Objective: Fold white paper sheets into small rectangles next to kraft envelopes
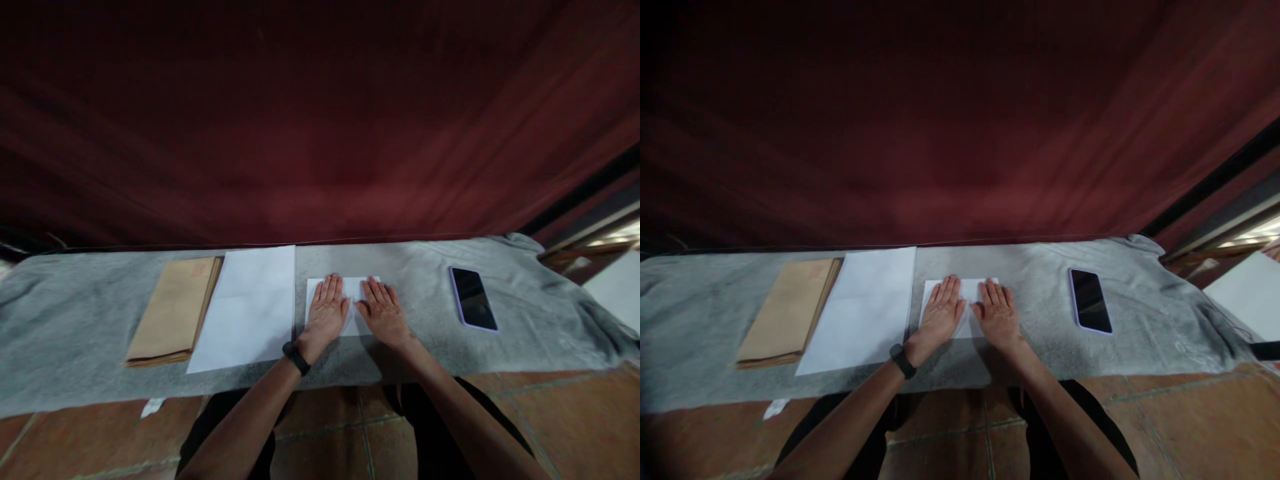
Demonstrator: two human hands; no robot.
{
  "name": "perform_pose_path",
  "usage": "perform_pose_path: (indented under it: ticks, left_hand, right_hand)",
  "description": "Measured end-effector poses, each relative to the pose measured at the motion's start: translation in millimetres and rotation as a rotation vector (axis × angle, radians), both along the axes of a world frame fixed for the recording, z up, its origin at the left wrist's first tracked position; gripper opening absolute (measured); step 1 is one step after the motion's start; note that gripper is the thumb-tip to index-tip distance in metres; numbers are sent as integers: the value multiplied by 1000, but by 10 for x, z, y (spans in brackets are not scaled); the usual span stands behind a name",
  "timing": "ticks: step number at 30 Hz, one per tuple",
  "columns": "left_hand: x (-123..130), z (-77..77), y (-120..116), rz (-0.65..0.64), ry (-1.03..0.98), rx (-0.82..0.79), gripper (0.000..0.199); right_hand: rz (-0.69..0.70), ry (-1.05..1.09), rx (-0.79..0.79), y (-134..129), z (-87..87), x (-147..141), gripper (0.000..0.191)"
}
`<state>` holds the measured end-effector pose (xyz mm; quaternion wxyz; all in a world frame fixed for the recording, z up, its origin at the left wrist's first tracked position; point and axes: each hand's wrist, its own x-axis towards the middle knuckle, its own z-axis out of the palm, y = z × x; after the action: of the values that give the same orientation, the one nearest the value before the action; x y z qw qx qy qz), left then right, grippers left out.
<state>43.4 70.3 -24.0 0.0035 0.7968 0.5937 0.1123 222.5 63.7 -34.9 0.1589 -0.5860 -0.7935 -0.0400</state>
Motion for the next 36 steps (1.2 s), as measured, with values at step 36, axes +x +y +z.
perform_pose_path:
  ticks: [36]
  left_hand:
    - [-110,-83,-166,242,-43,125,66]
  right_hand:
    - [-212,30,105,117,-36,437,62]
